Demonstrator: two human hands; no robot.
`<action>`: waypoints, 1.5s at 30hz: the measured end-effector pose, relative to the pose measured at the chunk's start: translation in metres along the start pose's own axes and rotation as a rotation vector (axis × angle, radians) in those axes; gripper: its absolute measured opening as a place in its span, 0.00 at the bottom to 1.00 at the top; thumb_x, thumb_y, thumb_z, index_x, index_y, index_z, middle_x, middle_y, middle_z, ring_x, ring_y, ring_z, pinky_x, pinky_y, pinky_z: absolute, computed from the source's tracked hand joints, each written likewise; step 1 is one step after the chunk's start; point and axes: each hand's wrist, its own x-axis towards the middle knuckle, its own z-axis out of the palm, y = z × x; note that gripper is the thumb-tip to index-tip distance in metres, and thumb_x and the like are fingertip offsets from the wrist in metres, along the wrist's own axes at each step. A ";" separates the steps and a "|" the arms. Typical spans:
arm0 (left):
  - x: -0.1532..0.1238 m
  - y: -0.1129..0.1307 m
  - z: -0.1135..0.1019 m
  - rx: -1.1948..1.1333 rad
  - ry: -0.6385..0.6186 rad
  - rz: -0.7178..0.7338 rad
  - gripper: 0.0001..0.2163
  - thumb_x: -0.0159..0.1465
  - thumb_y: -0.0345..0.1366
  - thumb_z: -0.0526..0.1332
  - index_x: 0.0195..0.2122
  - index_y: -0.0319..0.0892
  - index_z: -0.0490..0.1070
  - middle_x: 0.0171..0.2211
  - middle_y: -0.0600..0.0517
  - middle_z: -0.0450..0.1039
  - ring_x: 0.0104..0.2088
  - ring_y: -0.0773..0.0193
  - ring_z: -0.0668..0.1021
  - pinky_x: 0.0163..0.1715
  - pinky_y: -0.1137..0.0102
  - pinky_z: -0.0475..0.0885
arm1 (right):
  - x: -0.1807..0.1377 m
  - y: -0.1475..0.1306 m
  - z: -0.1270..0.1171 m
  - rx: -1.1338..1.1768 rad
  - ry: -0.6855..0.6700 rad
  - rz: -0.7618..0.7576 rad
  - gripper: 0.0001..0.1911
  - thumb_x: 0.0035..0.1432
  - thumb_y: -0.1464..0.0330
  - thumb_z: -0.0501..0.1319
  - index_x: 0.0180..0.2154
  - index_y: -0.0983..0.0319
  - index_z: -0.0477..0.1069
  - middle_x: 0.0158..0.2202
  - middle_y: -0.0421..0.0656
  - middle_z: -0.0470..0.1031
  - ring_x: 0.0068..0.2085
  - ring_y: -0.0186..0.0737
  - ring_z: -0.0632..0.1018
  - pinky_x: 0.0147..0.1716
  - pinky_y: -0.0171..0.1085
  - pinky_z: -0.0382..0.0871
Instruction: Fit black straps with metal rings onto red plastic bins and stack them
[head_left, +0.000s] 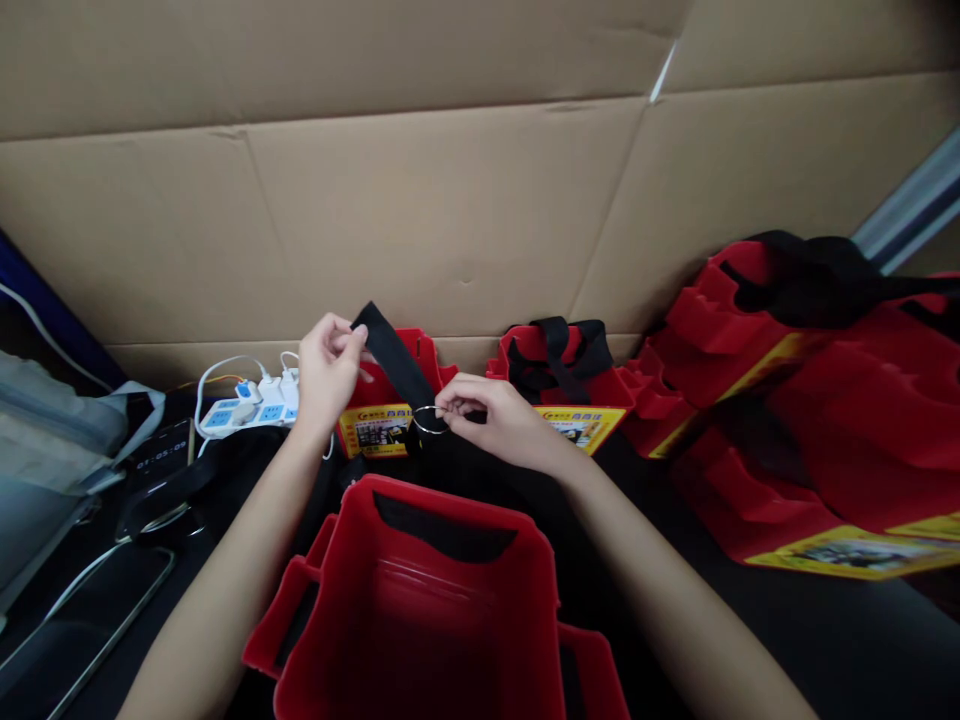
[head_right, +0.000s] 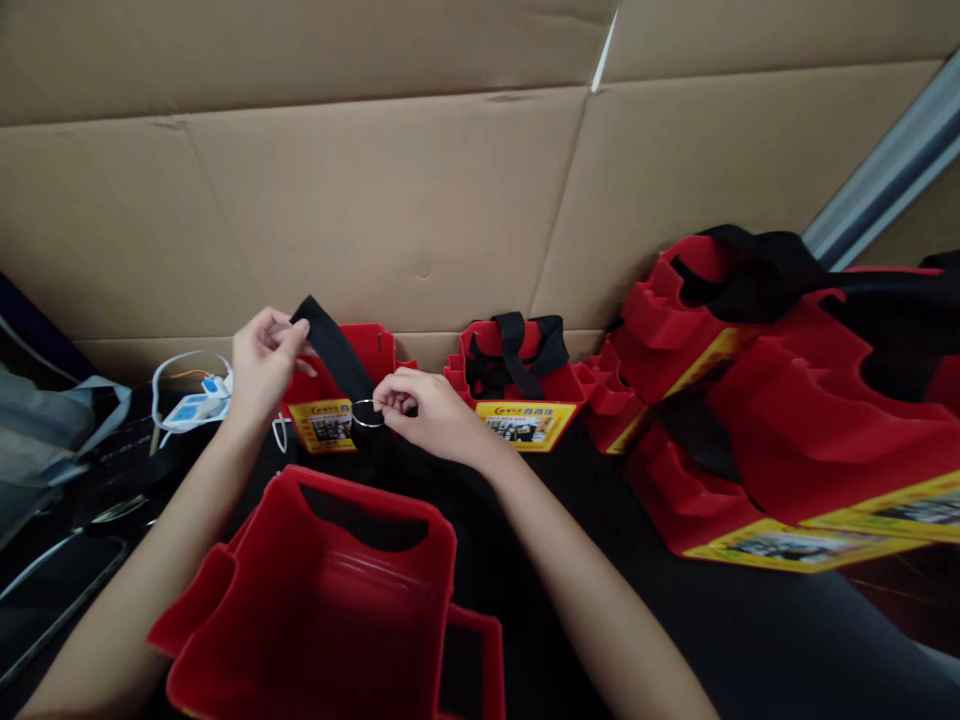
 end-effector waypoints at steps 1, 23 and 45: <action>0.002 0.000 -0.003 -0.004 0.038 0.027 0.09 0.57 0.36 0.61 0.26 0.43 0.59 0.15 0.60 0.66 0.12 0.74 0.69 0.10 0.81 0.63 | -0.001 -0.001 -0.002 -0.044 -0.014 -0.027 0.04 0.53 0.73 0.56 0.28 0.62 0.67 0.29 0.39 0.67 0.29 0.30 0.67 0.31 0.34 0.63; 0.004 0.017 -0.008 -0.306 0.106 0.204 0.09 0.53 0.35 0.66 0.25 0.42 0.64 0.18 0.60 0.60 0.16 0.78 0.65 0.14 0.83 0.60 | 0.008 0.018 -0.005 0.331 0.101 0.121 0.04 0.51 0.69 0.59 0.32 0.63 0.66 0.28 0.38 0.70 0.30 0.31 0.71 0.34 0.34 0.64; -0.002 0.016 -0.002 -0.057 -0.156 0.268 0.03 0.56 0.34 0.60 0.31 0.44 0.65 0.34 0.52 0.70 0.28 0.70 0.72 0.29 0.74 0.70 | 0.006 0.019 0.000 0.400 -0.076 0.046 0.06 0.52 0.66 0.62 0.32 0.62 0.75 0.36 0.42 0.75 0.39 0.34 0.74 0.44 0.38 0.66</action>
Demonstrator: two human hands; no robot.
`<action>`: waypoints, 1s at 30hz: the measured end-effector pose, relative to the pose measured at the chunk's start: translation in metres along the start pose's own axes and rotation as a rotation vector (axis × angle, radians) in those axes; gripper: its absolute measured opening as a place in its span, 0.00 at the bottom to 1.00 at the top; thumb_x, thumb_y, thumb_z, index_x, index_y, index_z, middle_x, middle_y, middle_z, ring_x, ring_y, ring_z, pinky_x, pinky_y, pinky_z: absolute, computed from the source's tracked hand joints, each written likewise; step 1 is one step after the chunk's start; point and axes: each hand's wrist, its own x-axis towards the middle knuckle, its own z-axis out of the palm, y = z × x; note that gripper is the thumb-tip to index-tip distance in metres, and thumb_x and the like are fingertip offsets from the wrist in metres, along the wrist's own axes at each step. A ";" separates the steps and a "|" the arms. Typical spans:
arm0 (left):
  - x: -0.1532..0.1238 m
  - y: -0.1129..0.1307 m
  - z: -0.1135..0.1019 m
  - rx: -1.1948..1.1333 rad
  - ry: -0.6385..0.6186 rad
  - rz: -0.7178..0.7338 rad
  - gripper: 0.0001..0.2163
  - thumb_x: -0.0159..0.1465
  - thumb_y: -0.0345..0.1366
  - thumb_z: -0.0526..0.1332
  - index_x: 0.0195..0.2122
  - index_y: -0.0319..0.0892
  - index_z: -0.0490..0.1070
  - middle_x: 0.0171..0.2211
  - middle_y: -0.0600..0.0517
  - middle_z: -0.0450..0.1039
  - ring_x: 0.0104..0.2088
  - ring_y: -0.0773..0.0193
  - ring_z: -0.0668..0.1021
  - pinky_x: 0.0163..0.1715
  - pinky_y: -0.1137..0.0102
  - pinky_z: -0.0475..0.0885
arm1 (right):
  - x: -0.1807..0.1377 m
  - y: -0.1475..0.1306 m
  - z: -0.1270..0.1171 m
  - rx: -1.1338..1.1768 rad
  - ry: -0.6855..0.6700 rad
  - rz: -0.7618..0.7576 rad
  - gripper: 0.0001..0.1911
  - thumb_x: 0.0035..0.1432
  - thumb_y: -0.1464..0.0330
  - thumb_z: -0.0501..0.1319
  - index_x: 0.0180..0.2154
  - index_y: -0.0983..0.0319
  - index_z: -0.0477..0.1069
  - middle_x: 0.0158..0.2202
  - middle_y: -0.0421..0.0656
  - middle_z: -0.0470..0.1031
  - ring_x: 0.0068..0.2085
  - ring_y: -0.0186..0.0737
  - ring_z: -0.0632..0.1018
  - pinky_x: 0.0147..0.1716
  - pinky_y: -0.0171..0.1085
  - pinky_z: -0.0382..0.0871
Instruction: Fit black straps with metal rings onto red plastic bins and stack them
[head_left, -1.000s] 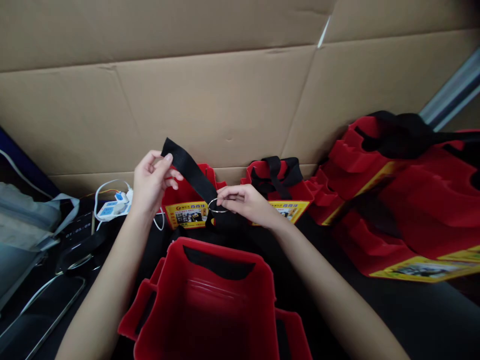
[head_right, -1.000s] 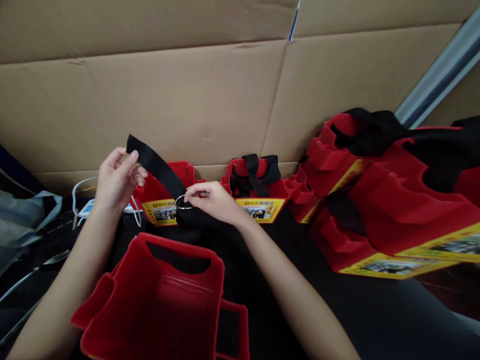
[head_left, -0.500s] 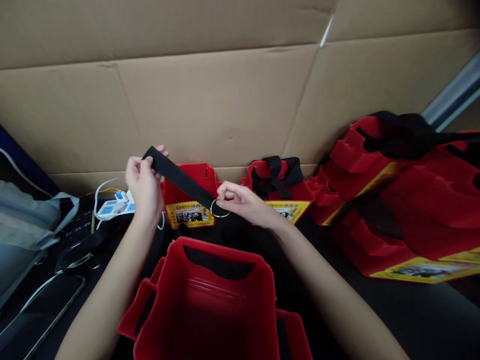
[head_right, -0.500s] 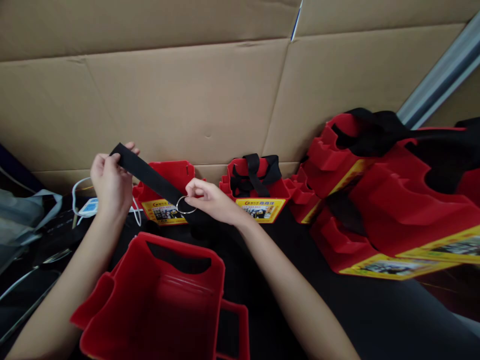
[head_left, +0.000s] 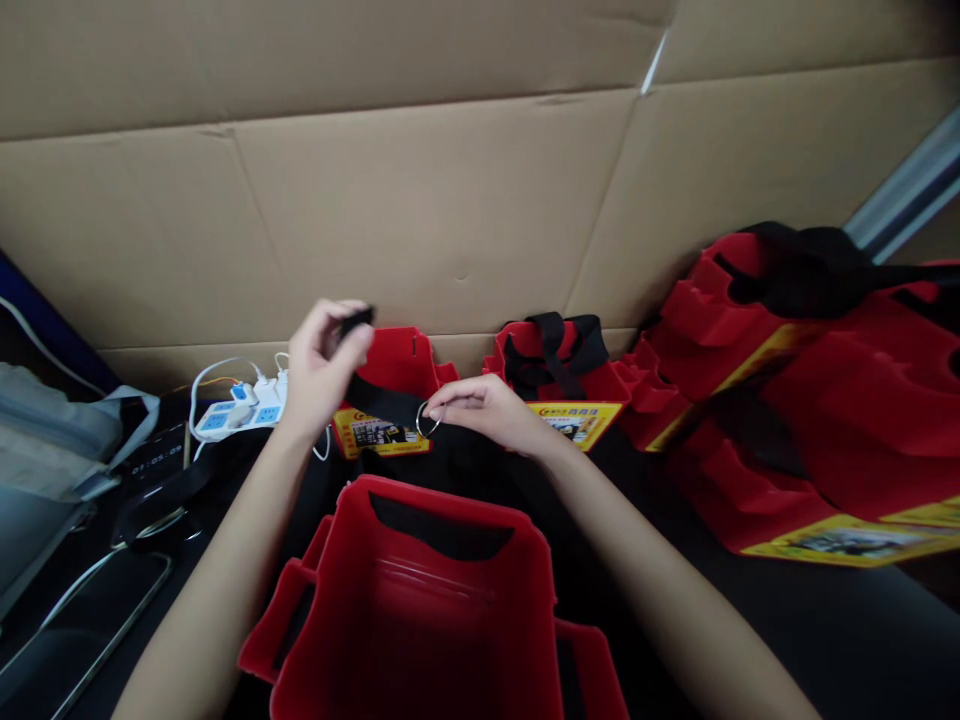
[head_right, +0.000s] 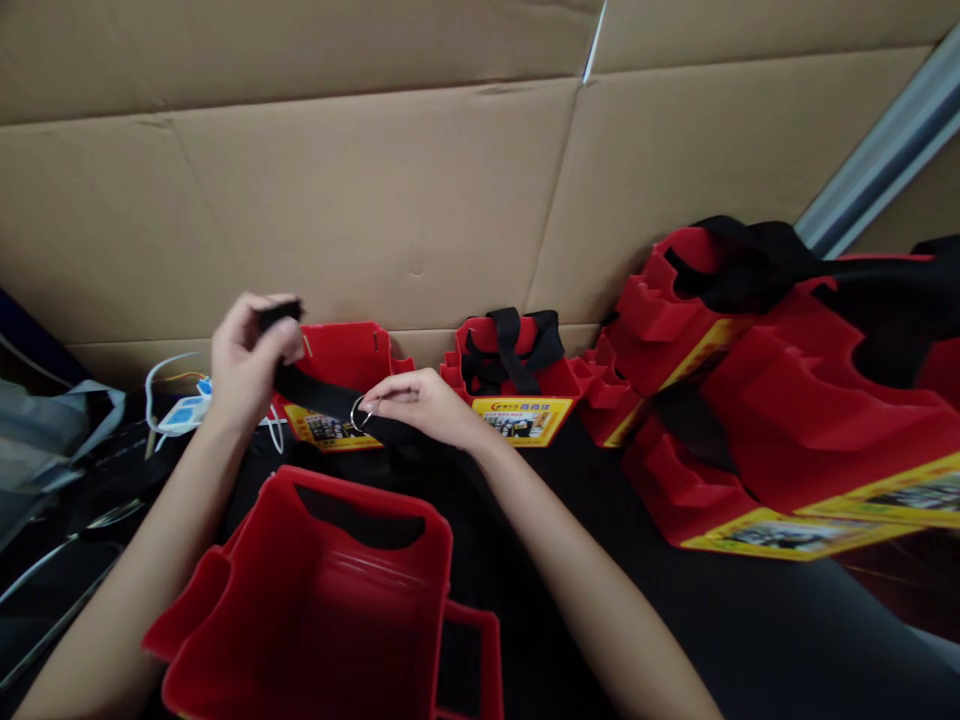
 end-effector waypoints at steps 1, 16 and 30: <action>-0.002 0.003 0.001 0.142 -0.166 0.066 0.03 0.55 0.32 0.60 0.32 0.44 0.67 0.36 0.51 0.71 0.33 0.67 0.74 0.35 0.71 0.71 | 0.001 0.001 -0.001 -0.028 0.032 -0.030 0.06 0.51 0.66 0.63 0.32 0.61 0.75 0.36 0.42 0.73 0.40 0.34 0.74 0.44 0.38 0.66; -0.017 -0.008 0.018 0.365 -0.317 0.249 0.07 0.56 0.32 0.62 0.35 0.49 0.78 0.32 0.51 0.70 0.31 0.68 0.72 0.29 0.72 0.69 | 0.001 -0.004 -0.001 -0.085 0.337 -0.040 0.10 0.46 0.63 0.65 0.31 0.63 0.74 0.27 0.40 0.73 0.29 0.32 0.71 0.33 0.36 0.66; -0.021 -0.010 0.018 0.544 -0.489 0.350 0.05 0.57 0.28 0.58 0.29 0.42 0.72 0.27 0.53 0.65 0.28 0.68 0.70 0.26 0.75 0.65 | -0.001 -0.011 0.005 0.009 0.361 0.022 0.11 0.48 0.64 0.64 0.34 0.62 0.74 0.35 0.43 0.76 0.37 0.35 0.76 0.39 0.38 0.69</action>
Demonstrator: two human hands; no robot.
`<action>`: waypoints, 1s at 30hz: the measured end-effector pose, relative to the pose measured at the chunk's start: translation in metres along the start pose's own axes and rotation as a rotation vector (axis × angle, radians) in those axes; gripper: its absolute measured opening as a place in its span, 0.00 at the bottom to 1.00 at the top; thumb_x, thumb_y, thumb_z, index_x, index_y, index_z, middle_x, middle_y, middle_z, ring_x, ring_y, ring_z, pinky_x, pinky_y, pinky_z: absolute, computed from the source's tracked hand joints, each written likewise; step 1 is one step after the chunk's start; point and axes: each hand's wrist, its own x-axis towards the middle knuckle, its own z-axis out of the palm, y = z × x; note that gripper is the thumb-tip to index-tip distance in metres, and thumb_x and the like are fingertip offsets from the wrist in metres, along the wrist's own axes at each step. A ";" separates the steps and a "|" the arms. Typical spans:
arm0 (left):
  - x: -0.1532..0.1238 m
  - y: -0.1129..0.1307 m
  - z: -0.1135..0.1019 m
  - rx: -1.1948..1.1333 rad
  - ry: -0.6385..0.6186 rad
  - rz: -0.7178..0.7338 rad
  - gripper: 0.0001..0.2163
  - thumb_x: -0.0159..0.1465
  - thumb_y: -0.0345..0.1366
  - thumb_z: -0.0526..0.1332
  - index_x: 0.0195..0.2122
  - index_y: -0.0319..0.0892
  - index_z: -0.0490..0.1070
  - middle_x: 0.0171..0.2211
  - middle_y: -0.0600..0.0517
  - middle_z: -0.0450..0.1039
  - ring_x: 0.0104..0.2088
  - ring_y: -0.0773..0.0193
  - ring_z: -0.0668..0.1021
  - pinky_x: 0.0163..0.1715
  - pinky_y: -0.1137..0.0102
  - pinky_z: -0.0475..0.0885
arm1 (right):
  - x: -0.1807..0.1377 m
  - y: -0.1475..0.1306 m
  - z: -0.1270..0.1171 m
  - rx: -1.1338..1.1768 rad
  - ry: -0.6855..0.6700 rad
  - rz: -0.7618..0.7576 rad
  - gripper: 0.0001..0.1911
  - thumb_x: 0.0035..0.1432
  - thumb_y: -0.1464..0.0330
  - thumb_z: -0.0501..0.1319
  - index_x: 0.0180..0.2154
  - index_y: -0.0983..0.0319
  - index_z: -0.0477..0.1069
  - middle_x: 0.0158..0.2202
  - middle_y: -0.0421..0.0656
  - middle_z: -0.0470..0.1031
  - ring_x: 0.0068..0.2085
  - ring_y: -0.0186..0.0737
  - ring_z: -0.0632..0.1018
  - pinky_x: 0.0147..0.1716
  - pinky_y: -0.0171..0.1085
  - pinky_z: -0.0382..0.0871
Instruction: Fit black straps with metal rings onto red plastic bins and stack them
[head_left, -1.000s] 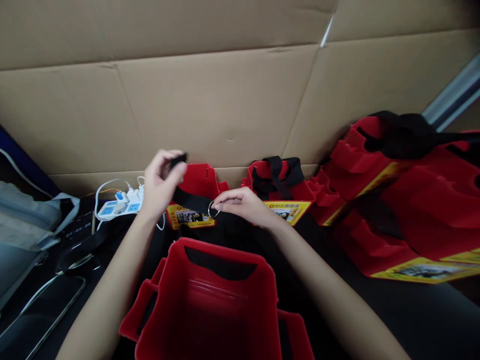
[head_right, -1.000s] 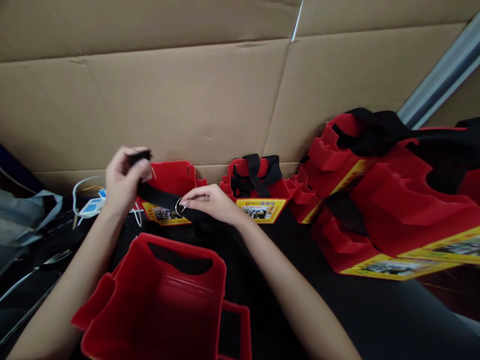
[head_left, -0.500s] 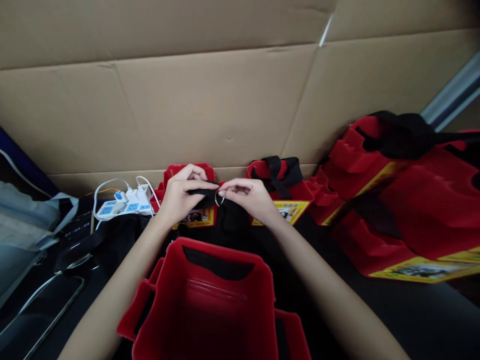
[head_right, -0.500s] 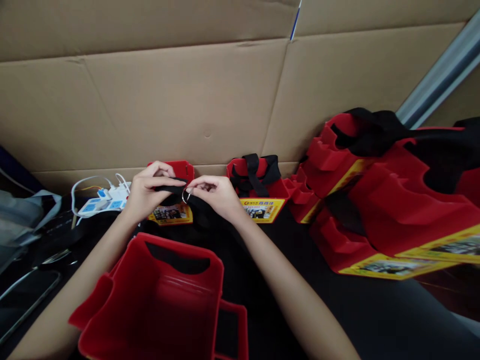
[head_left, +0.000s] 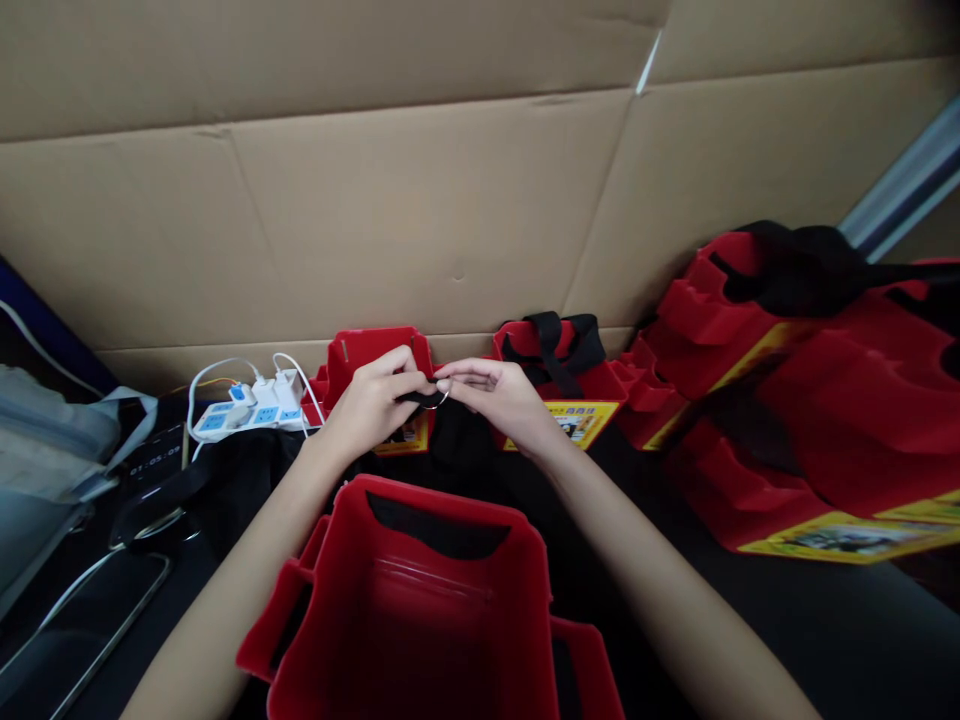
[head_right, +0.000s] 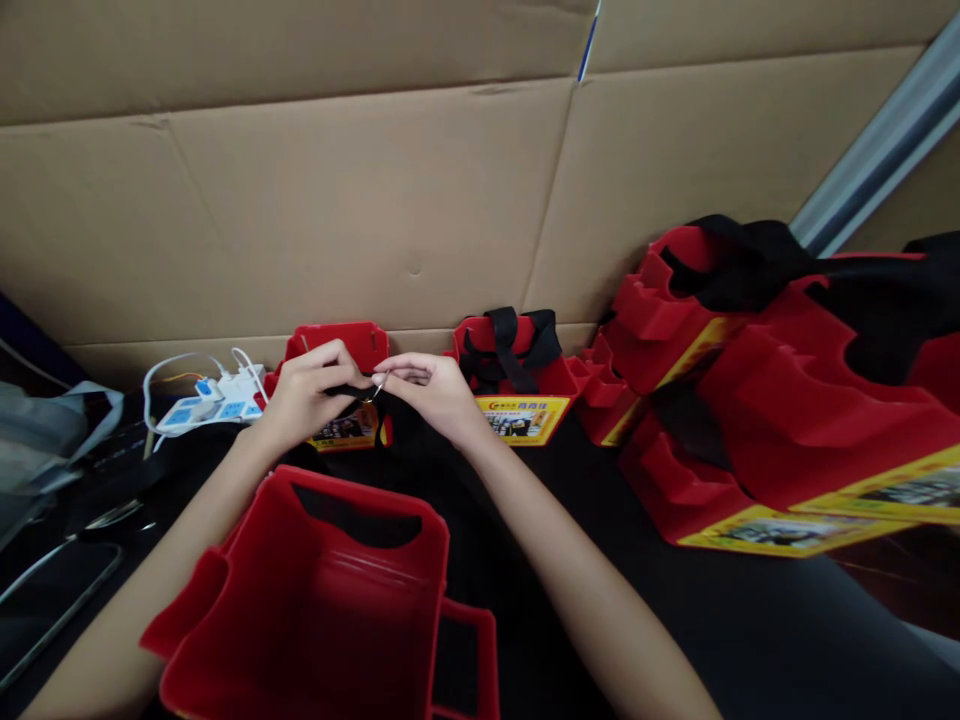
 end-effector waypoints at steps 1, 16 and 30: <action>0.000 0.001 0.000 0.009 -0.005 0.009 0.05 0.57 0.28 0.58 0.29 0.42 0.72 0.27 0.53 0.65 0.28 0.69 0.70 0.26 0.75 0.65 | -0.001 -0.001 0.000 0.003 -0.012 0.008 0.11 0.47 0.65 0.64 0.34 0.62 0.74 0.35 0.43 0.77 0.37 0.36 0.76 0.39 0.37 0.69; 0.005 -0.002 -0.004 -0.869 -0.162 -0.857 0.08 0.50 0.31 0.64 0.33 0.41 0.71 0.29 0.53 0.71 0.29 0.70 0.74 0.24 0.77 0.70 | -0.002 -0.014 -0.003 0.127 0.066 0.020 0.12 0.44 0.73 0.60 0.35 0.62 0.65 0.24 0.34 0.67 0.24 0.27 0.70 0.25 0.29 0.68; 0.006 -0.001 -0.016 -0.940 -0.145 -0.720 0.14 0.50 0.29 0.65 0.38 0.41 0.67 0.31 0.54 0.70 0.24 0.74 0.71 0.21 0.79 0.68 | 0.003 -0.011 -0.055 -0.385 -0.247 0.149 0.10 0.46 0.75 0.57 0.34 0.64 0.70 0.21 0.36 0.65 0.24 0.30 0.67 0.25 0.32 0.62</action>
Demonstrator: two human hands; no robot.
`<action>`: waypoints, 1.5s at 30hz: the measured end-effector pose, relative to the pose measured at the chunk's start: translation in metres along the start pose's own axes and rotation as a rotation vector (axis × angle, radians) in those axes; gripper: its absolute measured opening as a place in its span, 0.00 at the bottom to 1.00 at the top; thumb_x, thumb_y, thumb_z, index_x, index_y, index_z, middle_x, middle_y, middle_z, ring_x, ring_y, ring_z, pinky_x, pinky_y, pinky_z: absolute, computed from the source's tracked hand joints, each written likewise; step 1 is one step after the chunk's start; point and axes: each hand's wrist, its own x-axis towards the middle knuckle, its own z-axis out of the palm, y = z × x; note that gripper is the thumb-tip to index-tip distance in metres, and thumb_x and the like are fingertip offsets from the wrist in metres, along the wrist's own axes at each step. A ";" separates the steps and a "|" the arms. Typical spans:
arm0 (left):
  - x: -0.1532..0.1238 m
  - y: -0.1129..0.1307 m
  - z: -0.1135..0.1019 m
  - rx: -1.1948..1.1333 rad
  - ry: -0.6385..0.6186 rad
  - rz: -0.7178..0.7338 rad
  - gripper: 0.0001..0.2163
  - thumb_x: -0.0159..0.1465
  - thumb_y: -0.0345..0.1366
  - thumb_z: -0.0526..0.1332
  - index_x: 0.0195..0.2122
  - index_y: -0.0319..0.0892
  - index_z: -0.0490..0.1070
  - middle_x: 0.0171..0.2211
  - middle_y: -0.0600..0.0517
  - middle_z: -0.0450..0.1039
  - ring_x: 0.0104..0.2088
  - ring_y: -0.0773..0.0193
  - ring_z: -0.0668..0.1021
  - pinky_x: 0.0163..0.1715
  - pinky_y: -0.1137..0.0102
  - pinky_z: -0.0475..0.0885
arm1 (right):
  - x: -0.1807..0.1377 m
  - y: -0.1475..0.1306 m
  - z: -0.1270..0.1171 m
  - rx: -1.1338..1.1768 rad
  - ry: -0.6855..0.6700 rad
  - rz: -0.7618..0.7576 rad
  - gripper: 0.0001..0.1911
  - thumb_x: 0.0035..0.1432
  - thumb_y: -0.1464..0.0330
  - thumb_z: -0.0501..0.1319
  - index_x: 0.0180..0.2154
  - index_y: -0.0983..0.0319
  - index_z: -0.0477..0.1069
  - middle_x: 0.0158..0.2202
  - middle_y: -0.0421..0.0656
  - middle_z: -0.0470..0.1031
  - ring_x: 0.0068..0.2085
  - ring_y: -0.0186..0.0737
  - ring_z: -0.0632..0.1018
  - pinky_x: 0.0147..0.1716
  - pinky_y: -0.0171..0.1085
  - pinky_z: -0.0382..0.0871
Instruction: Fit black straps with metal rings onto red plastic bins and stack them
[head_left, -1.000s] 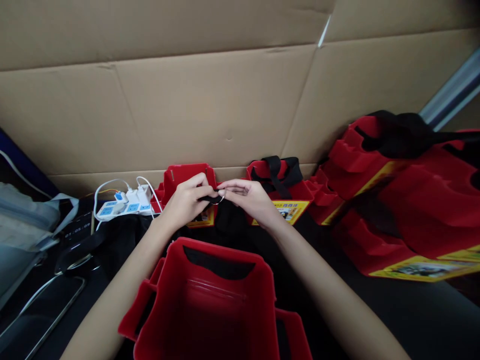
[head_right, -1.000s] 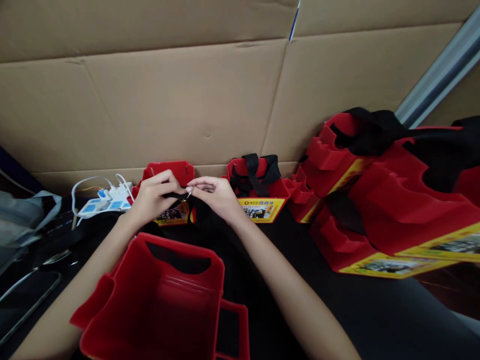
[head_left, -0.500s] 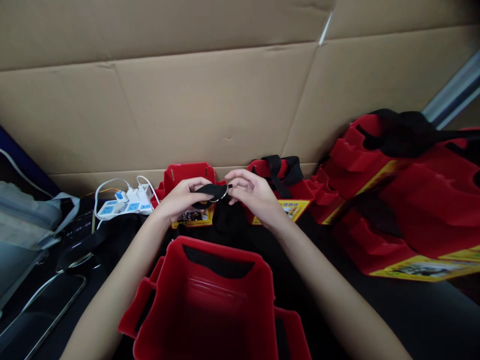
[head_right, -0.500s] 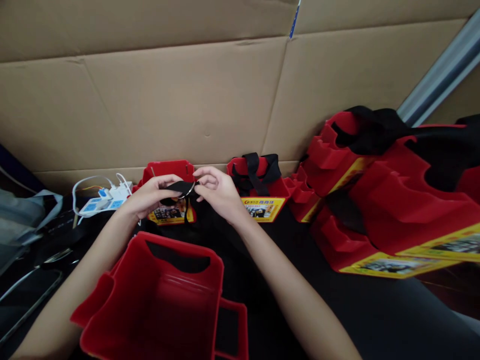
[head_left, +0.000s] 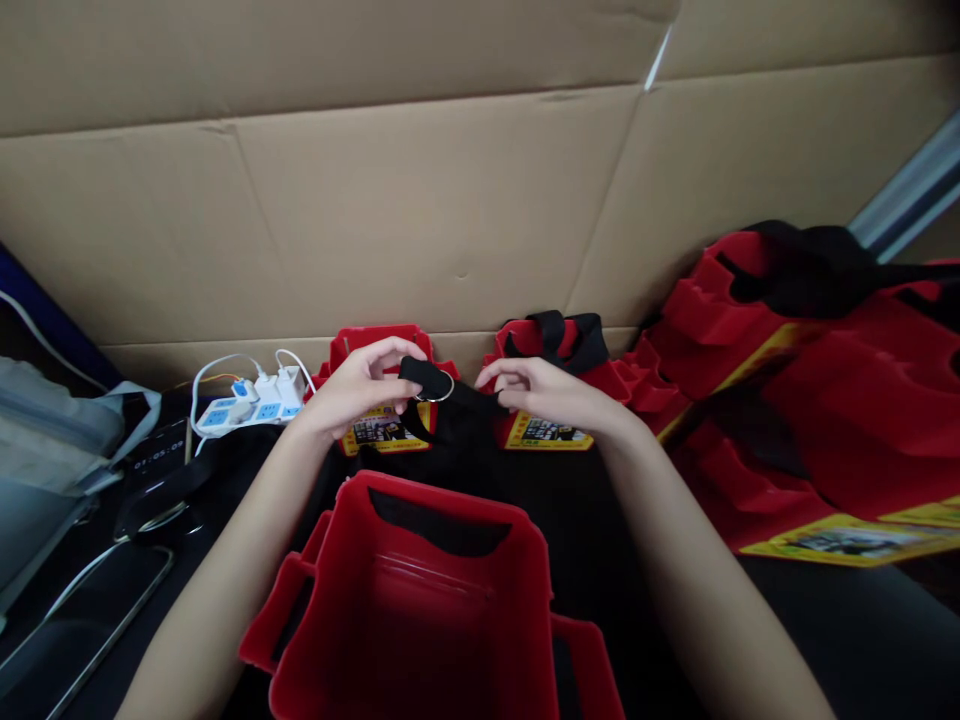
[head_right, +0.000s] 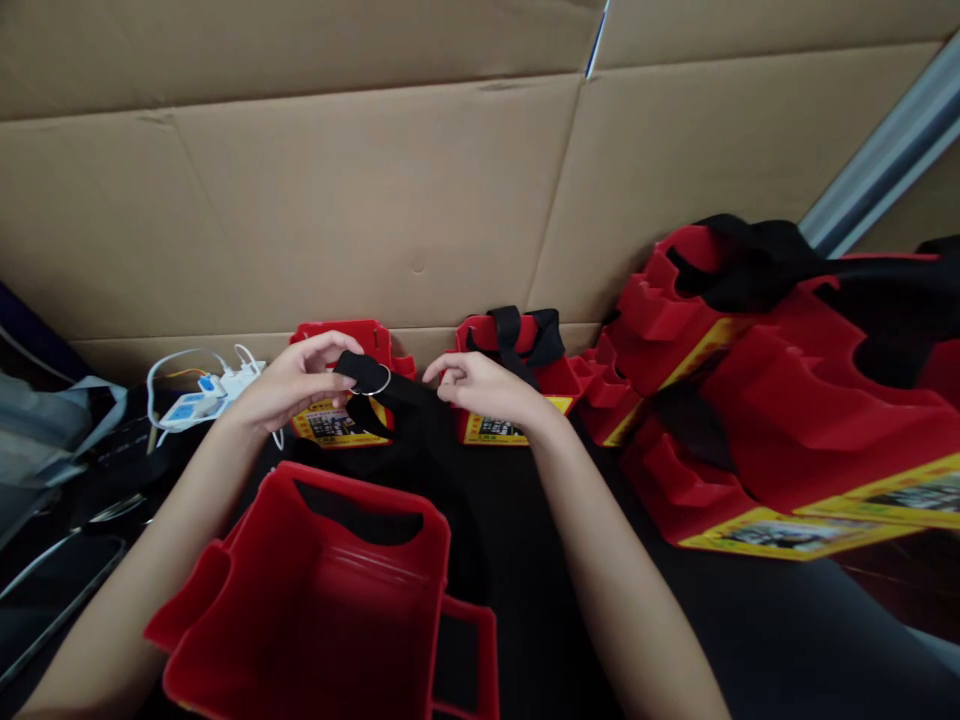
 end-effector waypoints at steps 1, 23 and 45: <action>0.000 0.001 0.002 0.032 -0.006 0.022 0.14 0.50 0.29 0.65 0.38 0.41 0.67 0.32 0.53 0.70 0.24 0.74 0.71 0.21 0.79 0.68 | 0.001 0.000 0.002 -0.002 -0.001 -0.004 0.10 0.46 0.74 0.59 0.35 0.63 0.70 0.23 0.37 0.67 0.26 0.31 0.69 0.27 0.32 0.64; 0.005 -0.006 0.005 0.265 -0.034 0.203 0.10 0.55 0.38 0.63 0.35 0.37 0.71 0.32 0.50 0.73 0.34 0.65 0.74 0.37 0.69 0.69 | 0.004 -0.018 0.064 0.127 0.229 -0.212 0.10 0.48 0.63 0.64 0.30 0.61 0.68 0.28 0.39 0.69 0.30 0.35 0.72 0.29 0.35 0.67; 0.001 -0.003 0.022 0.133 0.010 0.083 0.14 0.48 0.34 0.68 0.32 0.39 0.65 0.26 0.56 0.72 0.26 0.72 0.74 0.29 0.76 0.69 | -0.002 -0.016 0.032 -0.319 0.163 -0.644 0.13 0.52 0.66 0.62 0.41 0.58 0.67 0.40 0.44 0.68 0.42 0.39 0.71 0.43 0.39 0.65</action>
